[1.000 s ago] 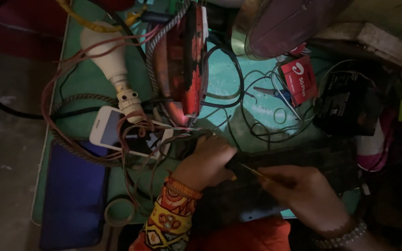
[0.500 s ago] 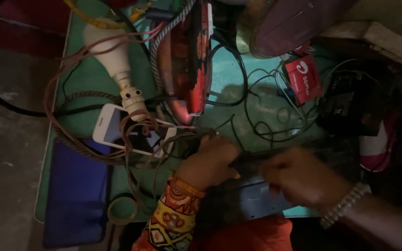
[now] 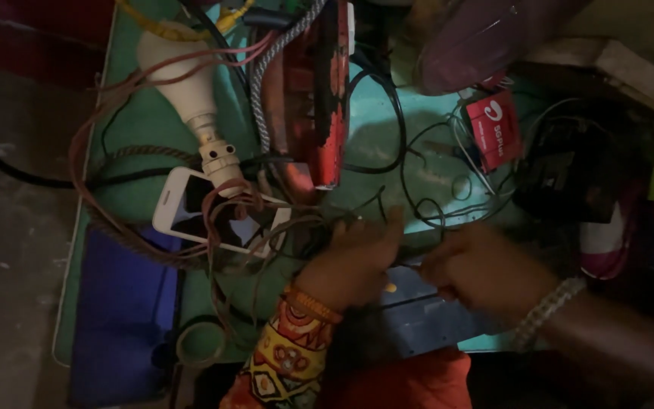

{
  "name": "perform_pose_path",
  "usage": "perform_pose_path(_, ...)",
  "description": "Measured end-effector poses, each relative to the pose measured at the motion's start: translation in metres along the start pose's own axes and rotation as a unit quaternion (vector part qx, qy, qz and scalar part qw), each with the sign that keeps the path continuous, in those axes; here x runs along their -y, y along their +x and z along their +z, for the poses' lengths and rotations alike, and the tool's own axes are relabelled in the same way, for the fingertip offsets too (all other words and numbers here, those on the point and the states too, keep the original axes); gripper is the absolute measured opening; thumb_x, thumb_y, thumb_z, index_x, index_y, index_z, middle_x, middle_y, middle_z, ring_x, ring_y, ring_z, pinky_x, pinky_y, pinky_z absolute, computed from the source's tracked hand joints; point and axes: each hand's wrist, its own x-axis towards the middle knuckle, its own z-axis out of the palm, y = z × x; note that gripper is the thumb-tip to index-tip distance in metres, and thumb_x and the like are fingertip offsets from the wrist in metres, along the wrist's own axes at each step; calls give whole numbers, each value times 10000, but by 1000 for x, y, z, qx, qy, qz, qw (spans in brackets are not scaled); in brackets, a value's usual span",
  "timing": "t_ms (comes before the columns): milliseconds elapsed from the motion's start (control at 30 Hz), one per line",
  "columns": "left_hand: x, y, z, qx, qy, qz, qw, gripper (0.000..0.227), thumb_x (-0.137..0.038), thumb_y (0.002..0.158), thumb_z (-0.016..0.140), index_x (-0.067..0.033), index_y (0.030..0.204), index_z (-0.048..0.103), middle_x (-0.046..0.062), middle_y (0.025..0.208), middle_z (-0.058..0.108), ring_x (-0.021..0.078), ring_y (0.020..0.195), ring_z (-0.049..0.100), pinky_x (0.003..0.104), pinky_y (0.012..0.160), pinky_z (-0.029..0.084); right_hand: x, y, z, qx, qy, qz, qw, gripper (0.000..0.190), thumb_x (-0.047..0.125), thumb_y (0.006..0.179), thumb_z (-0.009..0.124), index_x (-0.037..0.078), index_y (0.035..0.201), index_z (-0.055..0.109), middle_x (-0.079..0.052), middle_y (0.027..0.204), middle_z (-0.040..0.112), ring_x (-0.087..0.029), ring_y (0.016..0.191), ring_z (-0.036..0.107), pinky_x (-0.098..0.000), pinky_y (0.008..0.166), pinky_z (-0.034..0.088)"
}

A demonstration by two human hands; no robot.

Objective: Disassembling a keyboard with a screwdriver on a cluttered workbench.

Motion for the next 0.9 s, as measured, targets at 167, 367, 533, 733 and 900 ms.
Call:
perform_pose_path(167, 4, 2, 13, 17, 7, -15, 1000, 1059, -97, 798, 779, 80, 1577, 84, 269, 1233, 635, 502, 1225, 496, 619, 1052, 311, 12, -25, 14, -73, -179, -123, 973, 217, 230, 805, 723, 52, 869, 829, -149, 662, 753, -248, 566, 708, -409, 576, 549)
perform_pose_path(367, 5, 4, 14, -1, 49, -6, 999, 1001, 21, 767, 694, 77, 1579, 111, 261, 1216, 646, 452, 1167, 565, 599, 1028, 362, -8, -29, 13, -82, -410, -306, 855, 325, 131, 764, 688, 27, 1068, 737, -160, 739, 713, -329, 631, 705, -446, 538, 554)
perform_pose_path(533, 1, 1, 10, -29, 44, 4, 999, 976, 26, 770, 691, 57, 1582, 151, 230, 1150, 674, 427, 1130, 588, 597, 1051, 363, -8, -26, -1, -42, -520, -450, 725, 523, 143, 733, 701, -57, 1215, 670, -154, 746, 697, -323, 581, 684, -442, 430, 550)
perform_pose_path(733, 0, 3, 7, 1, 52, -5, 999, 1006, 27, 743, 706, 58, 1578, 146, 223, 1119, 681, 438, 1149, 567, 579, 1017, 382, 9, -25, -9, -48, -639, -615, 459, 446, 168, 773, 658, -176, 1057, 669, -150, 736, 698, -248, 619, 698, -370, 497, 566)
perform_pose_path(900, 4, 5, 8, 18, 64, -17, 998, 1024, -14, 782, 739, 68, 1600, 128, 227, 1100, 678, 423, 1129, 582, 573, 1023, 379, -27, -19, -8, -139, -638, -657, 377, 463, 251, 855, 629, -148, 1086, 676, -297, 912, 742, -308, 792, 725, -337, 606, 532)
